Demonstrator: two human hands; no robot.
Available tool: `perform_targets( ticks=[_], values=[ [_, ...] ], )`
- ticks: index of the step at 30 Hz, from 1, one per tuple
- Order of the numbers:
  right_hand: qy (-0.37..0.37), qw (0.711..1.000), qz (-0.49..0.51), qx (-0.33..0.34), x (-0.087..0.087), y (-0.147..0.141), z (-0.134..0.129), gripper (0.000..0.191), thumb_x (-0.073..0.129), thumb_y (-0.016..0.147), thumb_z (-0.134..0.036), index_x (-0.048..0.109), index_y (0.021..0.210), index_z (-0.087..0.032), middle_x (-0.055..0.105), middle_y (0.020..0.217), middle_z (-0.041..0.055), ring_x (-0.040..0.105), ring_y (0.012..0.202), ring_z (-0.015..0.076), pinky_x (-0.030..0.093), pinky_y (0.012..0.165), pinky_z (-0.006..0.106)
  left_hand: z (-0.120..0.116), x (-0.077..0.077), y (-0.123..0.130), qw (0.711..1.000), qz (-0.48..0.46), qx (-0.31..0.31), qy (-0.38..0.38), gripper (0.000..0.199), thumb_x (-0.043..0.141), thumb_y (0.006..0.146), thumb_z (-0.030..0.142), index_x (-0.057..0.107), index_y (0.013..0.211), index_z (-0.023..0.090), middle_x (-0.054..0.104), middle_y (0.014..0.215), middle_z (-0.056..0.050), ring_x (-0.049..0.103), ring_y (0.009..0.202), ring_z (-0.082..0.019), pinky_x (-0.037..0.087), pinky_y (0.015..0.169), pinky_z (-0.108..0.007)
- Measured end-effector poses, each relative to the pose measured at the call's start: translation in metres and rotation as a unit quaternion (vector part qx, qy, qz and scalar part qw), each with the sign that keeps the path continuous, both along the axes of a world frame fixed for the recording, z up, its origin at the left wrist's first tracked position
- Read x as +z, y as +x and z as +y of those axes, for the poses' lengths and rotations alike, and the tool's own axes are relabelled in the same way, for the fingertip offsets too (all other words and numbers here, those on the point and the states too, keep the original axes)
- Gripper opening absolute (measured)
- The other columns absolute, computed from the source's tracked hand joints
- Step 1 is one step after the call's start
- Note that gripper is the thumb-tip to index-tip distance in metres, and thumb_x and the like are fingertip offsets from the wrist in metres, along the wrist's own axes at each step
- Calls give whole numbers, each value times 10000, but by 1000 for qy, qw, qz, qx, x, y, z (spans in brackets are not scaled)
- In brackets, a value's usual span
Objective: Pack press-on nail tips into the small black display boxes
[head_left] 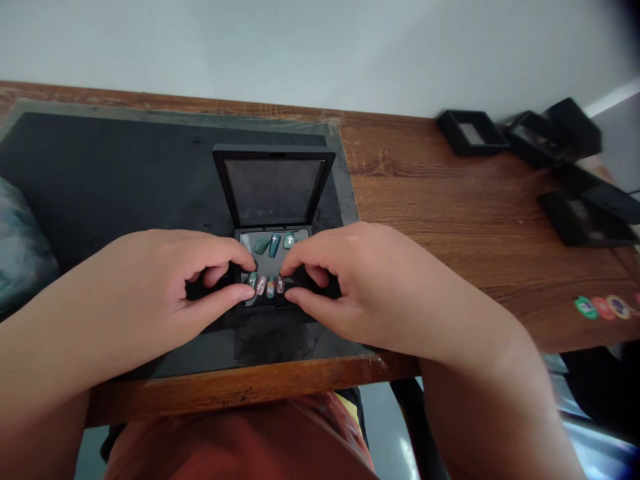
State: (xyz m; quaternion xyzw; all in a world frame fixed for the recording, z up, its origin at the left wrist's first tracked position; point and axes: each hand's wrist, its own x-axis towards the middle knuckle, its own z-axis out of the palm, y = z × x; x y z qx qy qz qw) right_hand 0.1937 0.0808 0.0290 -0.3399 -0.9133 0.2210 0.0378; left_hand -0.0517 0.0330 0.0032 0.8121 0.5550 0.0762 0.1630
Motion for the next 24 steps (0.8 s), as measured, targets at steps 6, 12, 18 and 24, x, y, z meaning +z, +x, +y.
perform_targets(
  ticks=[6, 12, 18, 24],
  values=[
    [10, 1000, 9, -6, 0, 2, -1, 99, 693, 870, -254, 753, 947, -233, 674, 774, -23, 472, 608, 100, 246, 595, 292, -1, 0, -1, 1000, 3, 0, -4, 234, 610, 911, 507, 752, 1023, 358, 642, 701, 49, 562, 568, -126, 387, 555, -268],
    [9, 1000, -1, -4, 1, 2, -1, 99, 688, 870, -251, 745, 947, -230, 672, 779, -24, 472, 605, 96, 254, 591, 290, -2, -1, -2, 1000, 1, -11, 2, 224, 597, 911, 534, 732, 1020, 393, 651, 707, 45, 575, 566, -143, 400, 539, -280],
    [1, 1000, -9, -7, 2, 2, 0, 91, 688, 868, -253, 738, 941, -234, 674, 782, -27, 465, 610, 96, 241, 588, 289, -3, -2, -4, 1000, 13, -10, -8, 236, 600, 913, 546, 726, 1035, 388, 647, 708, 49, 565, 551, -134, 398, 522, -282],
    [-8, 1000, -14, -8, 3, 2, 0, 106, 679, 874, -247, 746, 956, -237, 665, 773, -33, 463, 614, 93, 244, 593, 288, -3, -1, -2, 1000, 3, -5, -29, 229, 602, 908, 538, 732, 1035, 398, 661, 710, 47, 564, 559, -145, 385, 518, -283]
  ],
)
